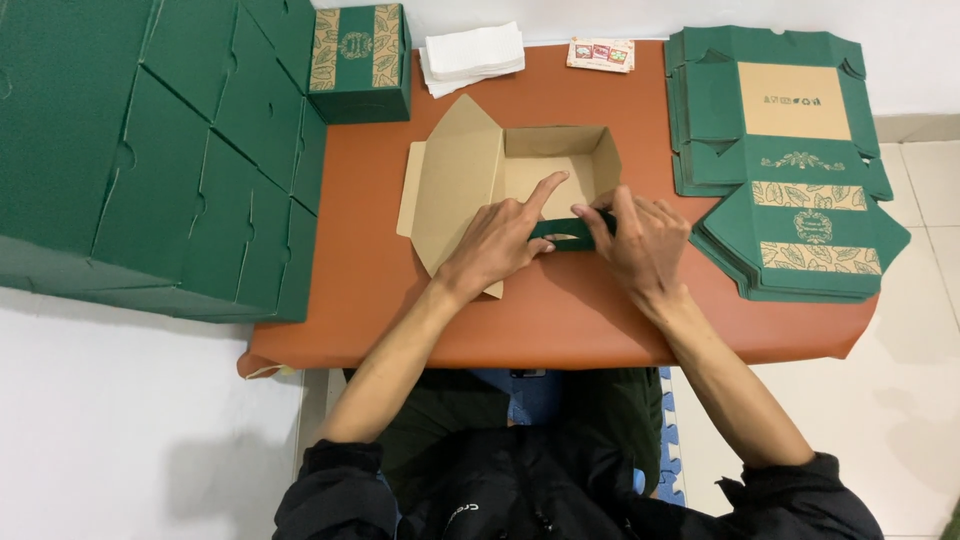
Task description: Folding flat cardboard templates into finished boxes and adding inserts.
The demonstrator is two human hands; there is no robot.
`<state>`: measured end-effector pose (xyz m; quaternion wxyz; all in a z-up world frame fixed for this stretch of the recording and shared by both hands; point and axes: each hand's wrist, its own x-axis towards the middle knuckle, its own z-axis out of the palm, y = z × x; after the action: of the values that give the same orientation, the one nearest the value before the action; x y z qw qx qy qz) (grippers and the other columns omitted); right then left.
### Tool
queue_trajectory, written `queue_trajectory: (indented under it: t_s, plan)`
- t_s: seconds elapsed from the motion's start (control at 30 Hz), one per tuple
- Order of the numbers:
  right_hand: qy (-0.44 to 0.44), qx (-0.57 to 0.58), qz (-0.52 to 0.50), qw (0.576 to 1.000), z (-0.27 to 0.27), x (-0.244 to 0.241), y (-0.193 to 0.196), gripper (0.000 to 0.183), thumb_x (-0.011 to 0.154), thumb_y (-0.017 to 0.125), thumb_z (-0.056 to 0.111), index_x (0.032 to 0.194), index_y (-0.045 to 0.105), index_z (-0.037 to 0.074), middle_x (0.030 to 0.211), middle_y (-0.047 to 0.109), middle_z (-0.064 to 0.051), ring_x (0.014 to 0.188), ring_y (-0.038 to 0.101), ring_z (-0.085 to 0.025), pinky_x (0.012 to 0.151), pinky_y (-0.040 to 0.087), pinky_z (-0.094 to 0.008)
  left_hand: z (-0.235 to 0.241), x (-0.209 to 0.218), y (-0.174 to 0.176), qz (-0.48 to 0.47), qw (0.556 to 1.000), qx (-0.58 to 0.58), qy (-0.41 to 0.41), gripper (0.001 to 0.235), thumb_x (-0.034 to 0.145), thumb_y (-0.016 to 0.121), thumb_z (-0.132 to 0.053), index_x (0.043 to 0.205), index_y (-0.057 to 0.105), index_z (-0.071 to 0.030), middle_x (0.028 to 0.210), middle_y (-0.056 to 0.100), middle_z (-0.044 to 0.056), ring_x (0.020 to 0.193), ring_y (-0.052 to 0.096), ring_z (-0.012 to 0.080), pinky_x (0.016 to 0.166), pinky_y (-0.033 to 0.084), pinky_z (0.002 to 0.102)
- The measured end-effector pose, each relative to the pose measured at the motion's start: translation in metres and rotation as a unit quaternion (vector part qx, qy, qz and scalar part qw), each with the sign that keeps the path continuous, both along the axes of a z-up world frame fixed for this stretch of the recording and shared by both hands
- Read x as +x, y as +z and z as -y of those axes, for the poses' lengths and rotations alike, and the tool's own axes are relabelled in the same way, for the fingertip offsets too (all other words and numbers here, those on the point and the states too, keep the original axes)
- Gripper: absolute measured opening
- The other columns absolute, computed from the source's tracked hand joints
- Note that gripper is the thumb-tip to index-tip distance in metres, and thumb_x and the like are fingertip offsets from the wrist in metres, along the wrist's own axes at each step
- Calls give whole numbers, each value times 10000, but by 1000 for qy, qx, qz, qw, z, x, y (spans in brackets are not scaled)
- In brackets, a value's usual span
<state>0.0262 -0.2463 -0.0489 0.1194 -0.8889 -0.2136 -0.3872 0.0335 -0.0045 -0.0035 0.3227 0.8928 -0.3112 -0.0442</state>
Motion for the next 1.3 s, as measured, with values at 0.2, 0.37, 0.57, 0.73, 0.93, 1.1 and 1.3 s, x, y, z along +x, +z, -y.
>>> queue_trajectory:
  t_s: [0.2, 0.37, 0.57, 0.73, 0.93, 1.1, 1.3]
  plan:
    - [75, 10, -13, 997, -5, 0, -2, 291, 1046, 783, 428, 974, 662, 174, 687, 722, -15, 694, 737, -210, 739, 516, -316, 3, 3, -4, -1, 1000, 1, 4, 960, 881, 845, -70, 1651, 271, -67, 989, 837, 159, 960, 789, 452, 890, 569, 665]
    - [174, 38, -93, 980, -4, -3, 21, 268, 978, 827, 340, 1138, 709, 160, 909, 795, 20, 876, 725, -210, 998, 403, -428, 1, 0, 1, -8, 1000, -6, 9, 962, 884, 851, -90, 1655, 274, -77, 986, 842, 135, 974, 791, 433, 903, 569, 652]
    - [208, 76, -189, 957, 15, -1, 7, 141, 908, 878, 120, 989, 775, 67, 988, 791, -80, 1038, 734, -272, 1189, 323, -550, 2, 1, 0, -14, 1000, -5, 8, 950, 882, 851, -87, 1647, 288, -71, 987, 843, 134, 992, 791, 433, 918, 563, 660]
    - [200, 74, -210, 954, 12, 2, 20, 187, 813, 935, 94, 871, 758, 82, 943, 772, -78, 1042, 745, -259, 1204, 313, -549, 2, 0, 1, -17, 1000, -8, 6, 948, 879, 844, -61, 1644, 284, -64, 983, 845, 137, 992, 793, 436, 930, 561, 663]
    - [208, 110, -240, 942, 12, 1, 11, 119, 924, 889, 193, 904, 804, 112, 883, 767, -62, 1018, 736, -239, 1161, 342, -537, 1, 2, -3, -26, 1000, -14, 9, 960, 882, 842, -61, 1653, 272, -78, 967, 848, 109, 981, 799, 414, 917, 570, 652]
    - [201, 147, -241, 938, 3, 3, 7, 227, 822, 980, 220, 815, 782, 109, 830, 747, -44, 929, 714, -231, 1134, 361, -508, 1, 0, 2, -20, 1000, -5, 9, 946, 872, 831, -20, 1640, 280, -70, 949, 849, 103, 954, 804, 398, 908, 578, 640]
    - [217, 133, -229, 940, 3, 1, 14, 236, 848, 956, 313, 862, 787, 149, 858, 782, -10, 933, 701, -214, 1139, 353, -506, 1, 0, -1, -10, 1000, -20, 9, 938, 873, 830, -18, 1641, 293, -67, 959, 847, 124, 948, 801, 415, 867, 590, 626]
